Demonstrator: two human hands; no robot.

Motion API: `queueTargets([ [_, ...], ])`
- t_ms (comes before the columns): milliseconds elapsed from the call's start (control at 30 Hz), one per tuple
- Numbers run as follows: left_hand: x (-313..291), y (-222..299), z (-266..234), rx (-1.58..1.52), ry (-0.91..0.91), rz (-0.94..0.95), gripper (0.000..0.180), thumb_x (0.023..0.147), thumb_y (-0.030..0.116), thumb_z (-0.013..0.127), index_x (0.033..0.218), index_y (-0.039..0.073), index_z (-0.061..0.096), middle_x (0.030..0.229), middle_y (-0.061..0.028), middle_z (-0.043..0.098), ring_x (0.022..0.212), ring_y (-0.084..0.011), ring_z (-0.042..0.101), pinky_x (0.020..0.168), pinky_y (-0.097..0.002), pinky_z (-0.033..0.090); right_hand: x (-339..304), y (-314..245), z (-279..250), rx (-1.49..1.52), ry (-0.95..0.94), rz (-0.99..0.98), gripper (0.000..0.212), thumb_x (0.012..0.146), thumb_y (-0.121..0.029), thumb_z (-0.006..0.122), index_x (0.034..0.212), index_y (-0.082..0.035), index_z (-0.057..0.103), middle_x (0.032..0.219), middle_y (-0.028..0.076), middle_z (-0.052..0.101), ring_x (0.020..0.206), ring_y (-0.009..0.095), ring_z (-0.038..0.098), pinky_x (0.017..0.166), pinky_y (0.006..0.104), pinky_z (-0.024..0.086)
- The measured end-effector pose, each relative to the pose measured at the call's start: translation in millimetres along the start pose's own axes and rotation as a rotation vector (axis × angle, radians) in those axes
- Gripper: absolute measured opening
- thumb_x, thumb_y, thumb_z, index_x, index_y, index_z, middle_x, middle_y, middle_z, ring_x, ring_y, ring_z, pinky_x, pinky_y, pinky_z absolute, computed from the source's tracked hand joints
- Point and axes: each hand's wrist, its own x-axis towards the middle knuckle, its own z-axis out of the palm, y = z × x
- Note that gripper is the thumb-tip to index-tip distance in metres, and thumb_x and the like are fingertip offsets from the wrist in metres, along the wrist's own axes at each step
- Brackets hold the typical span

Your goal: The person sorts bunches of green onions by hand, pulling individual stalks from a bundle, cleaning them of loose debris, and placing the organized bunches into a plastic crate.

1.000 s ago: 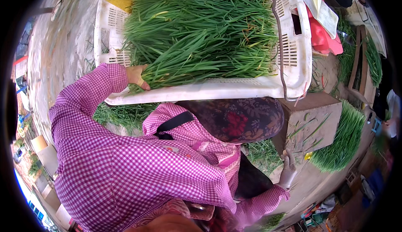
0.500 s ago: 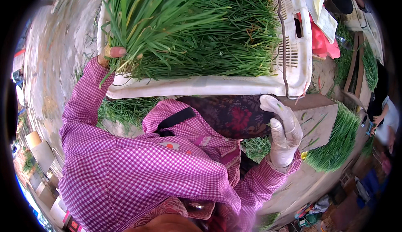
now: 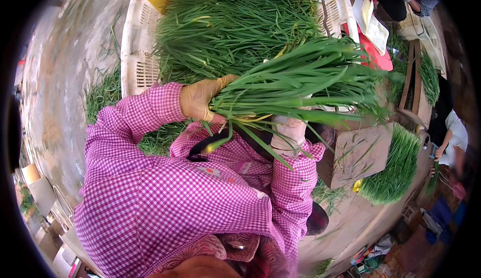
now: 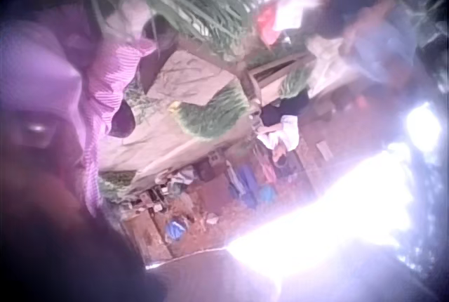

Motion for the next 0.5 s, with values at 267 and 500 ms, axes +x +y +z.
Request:
queueTargets([
  [267, 49.6, 65.4, 1.9, 0.504, -0.006, 0.206, 0.113, 0.063, 0.040, 0.081, 0.140, -0.008, 0.014, 0.128, -0.0261, 0.046, 0.117, -0.0361, 0.050, 0.097, -0.0390, 0.040, -12.9, -25.2, 9.6, 0.065, -0.026, -0.284, 0.054, 0.090, -0.026, 0.058, 0.136, -0.007, 0.038, 0.134, 0.014, 0.045, 0.118, 0.028, 0.049, 0.098, 0.0426, 0.043],
  [500, 176.6, 132.6, 54.9, 0.151, -0.020, 0.751, 0.092, 0.065, 0.016, 0.080, 0.139, 0.006, 0.027, 0.127, -0.0117, 0.051, 0.115, -0.0253, 0.053, 0.098, -0.0322, 0.043, -36.1, -121.7, -10.5, -1.759, 0.234, -1.280, 0.038, 0.096, -0.027, 0.044, 0.126, -0.002, 0.046, 0.127, 0.017, 0.050, 0.111, 0.025, 0.054, 0.094, 0.0394, 0.046],
])
